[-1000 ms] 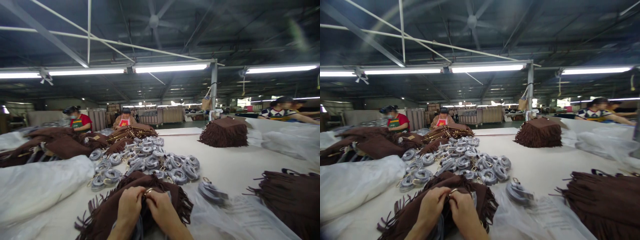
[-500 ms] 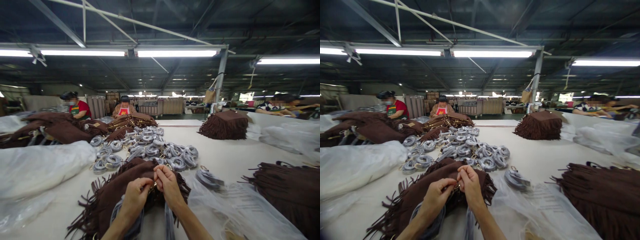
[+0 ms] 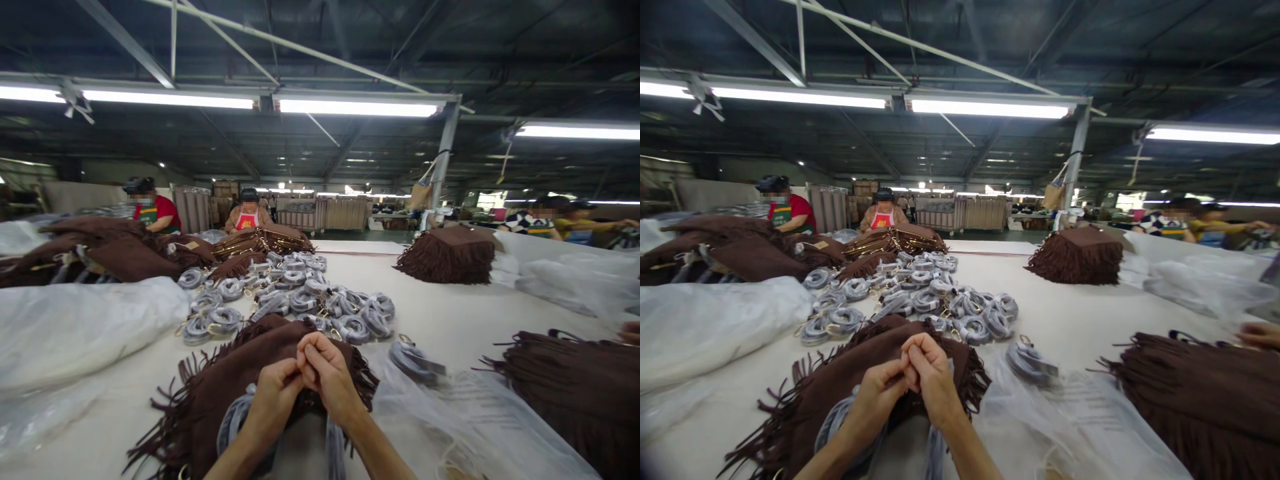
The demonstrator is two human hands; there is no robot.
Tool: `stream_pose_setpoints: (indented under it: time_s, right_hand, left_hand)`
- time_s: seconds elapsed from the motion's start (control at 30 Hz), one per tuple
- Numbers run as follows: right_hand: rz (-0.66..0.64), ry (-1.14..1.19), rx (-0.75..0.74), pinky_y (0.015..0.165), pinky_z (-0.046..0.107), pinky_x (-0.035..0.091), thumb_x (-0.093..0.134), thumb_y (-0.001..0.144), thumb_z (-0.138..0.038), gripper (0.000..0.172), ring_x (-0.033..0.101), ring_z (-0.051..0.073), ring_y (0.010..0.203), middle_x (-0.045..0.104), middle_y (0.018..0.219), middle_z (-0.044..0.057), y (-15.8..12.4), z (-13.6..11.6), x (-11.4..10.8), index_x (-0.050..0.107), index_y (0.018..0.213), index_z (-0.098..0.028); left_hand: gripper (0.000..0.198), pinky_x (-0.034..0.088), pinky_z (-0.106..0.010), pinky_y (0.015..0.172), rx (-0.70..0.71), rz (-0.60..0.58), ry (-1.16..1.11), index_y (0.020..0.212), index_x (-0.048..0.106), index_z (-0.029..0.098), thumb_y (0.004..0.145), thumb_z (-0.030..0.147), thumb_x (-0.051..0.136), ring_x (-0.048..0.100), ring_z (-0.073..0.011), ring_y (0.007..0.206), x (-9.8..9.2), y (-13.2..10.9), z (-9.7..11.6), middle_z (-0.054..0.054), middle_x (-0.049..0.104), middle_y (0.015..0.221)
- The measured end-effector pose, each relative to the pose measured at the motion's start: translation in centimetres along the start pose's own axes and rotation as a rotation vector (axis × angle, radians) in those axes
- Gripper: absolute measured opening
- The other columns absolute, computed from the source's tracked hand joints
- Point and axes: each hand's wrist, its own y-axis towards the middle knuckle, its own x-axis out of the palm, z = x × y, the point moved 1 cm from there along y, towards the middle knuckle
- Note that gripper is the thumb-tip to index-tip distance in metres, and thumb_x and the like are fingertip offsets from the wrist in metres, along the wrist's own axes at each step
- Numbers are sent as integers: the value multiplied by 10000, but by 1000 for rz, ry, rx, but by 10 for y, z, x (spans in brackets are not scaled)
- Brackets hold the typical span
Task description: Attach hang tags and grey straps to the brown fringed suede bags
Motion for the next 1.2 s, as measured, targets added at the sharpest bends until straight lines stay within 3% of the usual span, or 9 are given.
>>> stream_pose_setpoints:
  time_s: [0.1, 0.2, 0.37, 0.6, 0.73, 0.87, 0.93, 1.07, 1.2]
  right_hand:
    - [72, -31, -15, 454, 193, 359, 627, 855, -481, 286, 456, 69, 490, 613, 765, -9, 2, -5, -9, 641, 944, -210]
    - [165, -310, -26, 487, 220, 391, 653, 817, -470, 289, 493, 92, 515, 629, 758, -2, 5, -13, -22, 677, 917, -199]
    - [43, -658, -112, 719, 277, 465, 666, 781, -283, 139, 613, 184, 801, 689, 854, 38, 3, -14, -18, 733, 861, -190]
    - [28, -784, -226, 662, 268, 436, 639, 791, -188, 111, 586, 172, 747, 649, 769, 16, -4, -6, 2, 702, 702, -210]
    - [66, -685, -150, 612, 258, 440, 624, 814, -266, 127, 564, 153, 656, 617, 677, -2, -1, -3, -6, 655, 711, -199]
    - [89, -425, 101, 448, 224, 429, 678, 747, -534, 366, 569, 137, 521, 633, 642, 9, 5, 5, -21, 615, 783, -175]
    - [96, -385, 166, 438, 222, 456, 718, 679, -589, 451, 600, 141, 530, 661, 700, 30, 6, 10, -26, 613, 792, -165]
    - [67, -488, 128, 399, 192, 415, 673, 745, -551, 399, 539, 98, 419, 629, 603, -2, 6, 14, -27, 644, 782, -155]
    - [33, -597, 101, 382, 170, 371, 594, 822, -418, 272, 510, 82, 394, 612, 566, -20, 3, 13, -25, 676, 795, -160]
  left_hand:
    - [199, 356, -230, 557, -87, 21, -40, 608, 633, 156, 735, 289, 558, 482, -134, 567, -1, 1, -5, 7, 574, 572]
    - [179, 354, -230, 529, -182, 46, -82, 625, 645, 151, 700, 290, 560, 473, -132, 538, -4, 3, -9, 9, 562, 550]
    - [208, 337, -233, 521, -204, 74, -61, 581, 601, 161, 689, 336, 567, 434, -122, 516, -8, 5, -8, 27, 521, 521]
    - [211, 331, -241, 546, -113, 76, 40, 615, 631, 160, 726, 313, 537, 460, -142, 590, -5, 3, -6, 13, 565, 587]
    - [237, 355, -244, 556, -112, 23, -8, 616, 633, 156, 748, 318, 523, 476, -141, 584, -7, 4, -8, 5, 570, 587]
    - [323, 425, -263, 600, -165, -1, -167, 898, 656, 120, 763, 376, 514, 518, -147, 600, -10, 5, -13, -10, 609, 674]
    - [435, 428, -268, 602, -172, 36, -190, 1110, 571, 105, 764, 361, 508, 514, -148, 586, -11, 6, -15, 19, 583, 648]
    - [526, 412, -267, 630, -143, 31, -159, 1276, 387, 103, 793, 299, 459, 506, -145, 592, -11, 5, -14, 60, 543, 620]
    - [475, 373, -263, 616, -141, -12, -56, 1247, 392, 120, 797, 268, 420, 489, -146, 585, -10, 3, -12, 74, 497, 595]
